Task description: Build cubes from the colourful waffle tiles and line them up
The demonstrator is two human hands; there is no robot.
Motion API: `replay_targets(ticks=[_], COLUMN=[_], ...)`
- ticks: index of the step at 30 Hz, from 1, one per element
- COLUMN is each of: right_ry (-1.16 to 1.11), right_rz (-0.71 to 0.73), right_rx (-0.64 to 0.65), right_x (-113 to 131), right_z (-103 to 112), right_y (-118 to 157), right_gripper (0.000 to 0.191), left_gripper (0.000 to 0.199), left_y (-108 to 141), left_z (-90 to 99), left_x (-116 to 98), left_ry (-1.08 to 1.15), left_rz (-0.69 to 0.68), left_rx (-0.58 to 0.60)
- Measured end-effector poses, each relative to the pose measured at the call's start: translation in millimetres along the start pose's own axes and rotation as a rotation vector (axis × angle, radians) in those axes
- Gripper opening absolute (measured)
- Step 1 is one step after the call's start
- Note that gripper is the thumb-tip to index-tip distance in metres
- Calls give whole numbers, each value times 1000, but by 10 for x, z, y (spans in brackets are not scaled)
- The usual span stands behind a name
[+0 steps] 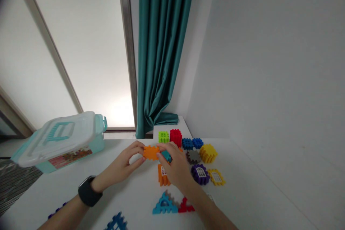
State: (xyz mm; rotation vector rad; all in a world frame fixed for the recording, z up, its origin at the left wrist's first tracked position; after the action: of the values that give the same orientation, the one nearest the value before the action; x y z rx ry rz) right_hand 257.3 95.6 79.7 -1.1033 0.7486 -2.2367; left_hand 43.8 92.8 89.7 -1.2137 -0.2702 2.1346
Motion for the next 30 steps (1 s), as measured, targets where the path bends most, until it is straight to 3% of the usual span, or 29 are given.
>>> replay_targets(ticks=[4,11,16,21,26,30], right_ry=[-19,30,95,96,89,97], right_rz=[-101,36,97,94,107,124], right_rx=[49,144,175,236,297,345], right_x=[-21,-38,-41,-48,-66,-89], right_z=[-4,-13,-5,21,46,45], right_y=[4,29,24,-3,-5,-2], right_gripper=[24,48,47,43,42,40], left_gripper=[16,33,33,17,53,49], left_y=[5,5,20,45,61,66], left_z=[-61,-152,-186,-175,-114,-83], left_x=[66,272,269,229,192,173], left_ry=[122,287,316,154,-159,-370], left_rz=[71,222,247,210,11,-80], left_rx=[-43,-89,-67,-56,-69,-68])
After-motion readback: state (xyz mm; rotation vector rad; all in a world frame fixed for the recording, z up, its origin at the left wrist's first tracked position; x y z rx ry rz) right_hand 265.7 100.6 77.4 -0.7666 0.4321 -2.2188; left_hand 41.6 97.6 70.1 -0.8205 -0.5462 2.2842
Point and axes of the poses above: each hand's wrist, its own y-axis away from the middle knuckle, its own z-axis out of the back of the hand, x = y × z, the point moved 2 cm from there along -y, towards the middle knuckle, and after that the axes turned 3 degrees about -x, right-handed, at the moved point
